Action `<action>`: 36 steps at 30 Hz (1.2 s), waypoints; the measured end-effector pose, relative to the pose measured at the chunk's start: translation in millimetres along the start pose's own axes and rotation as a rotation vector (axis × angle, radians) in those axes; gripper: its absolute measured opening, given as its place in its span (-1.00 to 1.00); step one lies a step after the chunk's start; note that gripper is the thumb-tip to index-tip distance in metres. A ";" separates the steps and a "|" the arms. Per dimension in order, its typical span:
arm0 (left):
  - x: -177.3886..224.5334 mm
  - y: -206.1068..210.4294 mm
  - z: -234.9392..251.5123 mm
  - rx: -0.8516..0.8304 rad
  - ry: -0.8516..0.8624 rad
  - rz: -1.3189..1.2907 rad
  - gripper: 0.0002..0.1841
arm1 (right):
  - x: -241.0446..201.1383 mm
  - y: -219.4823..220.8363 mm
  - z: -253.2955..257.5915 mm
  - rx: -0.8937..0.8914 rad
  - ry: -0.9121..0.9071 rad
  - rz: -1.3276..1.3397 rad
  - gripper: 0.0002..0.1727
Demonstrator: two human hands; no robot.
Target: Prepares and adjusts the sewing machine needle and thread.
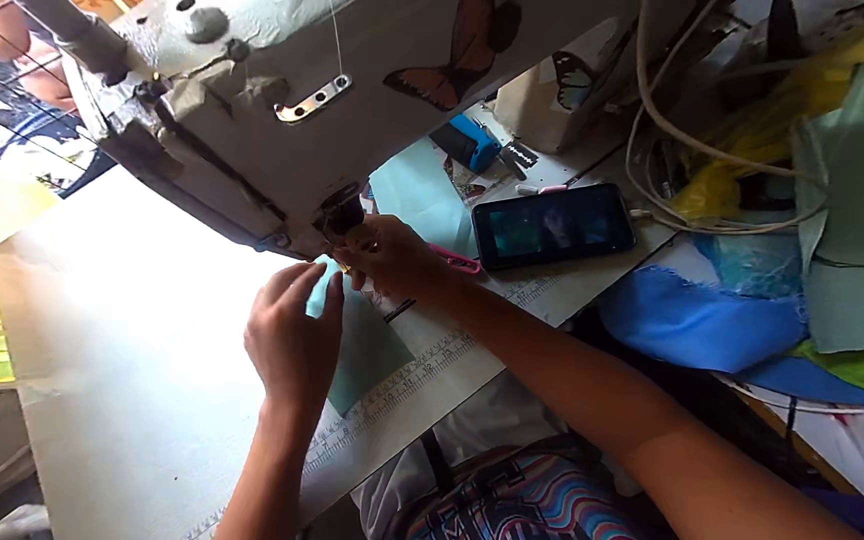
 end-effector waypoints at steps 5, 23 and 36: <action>27.7 -6.3 -17.0 0.166 0.223 -0.022 -0.78 | -2.9 -12.8 -12.4 -0.321 -0.062 -0.203 -0.86; -19.4 13.8 -0.5 -0.001 -0.087 -0.216 -0.87 | -2.2 4.3 -5.5 0.079 -0.154 -0.438 -0.85; -24.3 20.4 2.6 0.043 -0.241 -0.376 -0.89 | 2.6 1.4 -7.6 0.287 -0.207 -0.478 -0.84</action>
Point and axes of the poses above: each hand's wrist, its own z-axis towards the middle knuckle, its own y-axis out of the palm, x = y × z, the point moved 4 cm from there along z, towards the middle knuckle, and after that the axes turned 4 degrees about x, right-handed, at the moved point
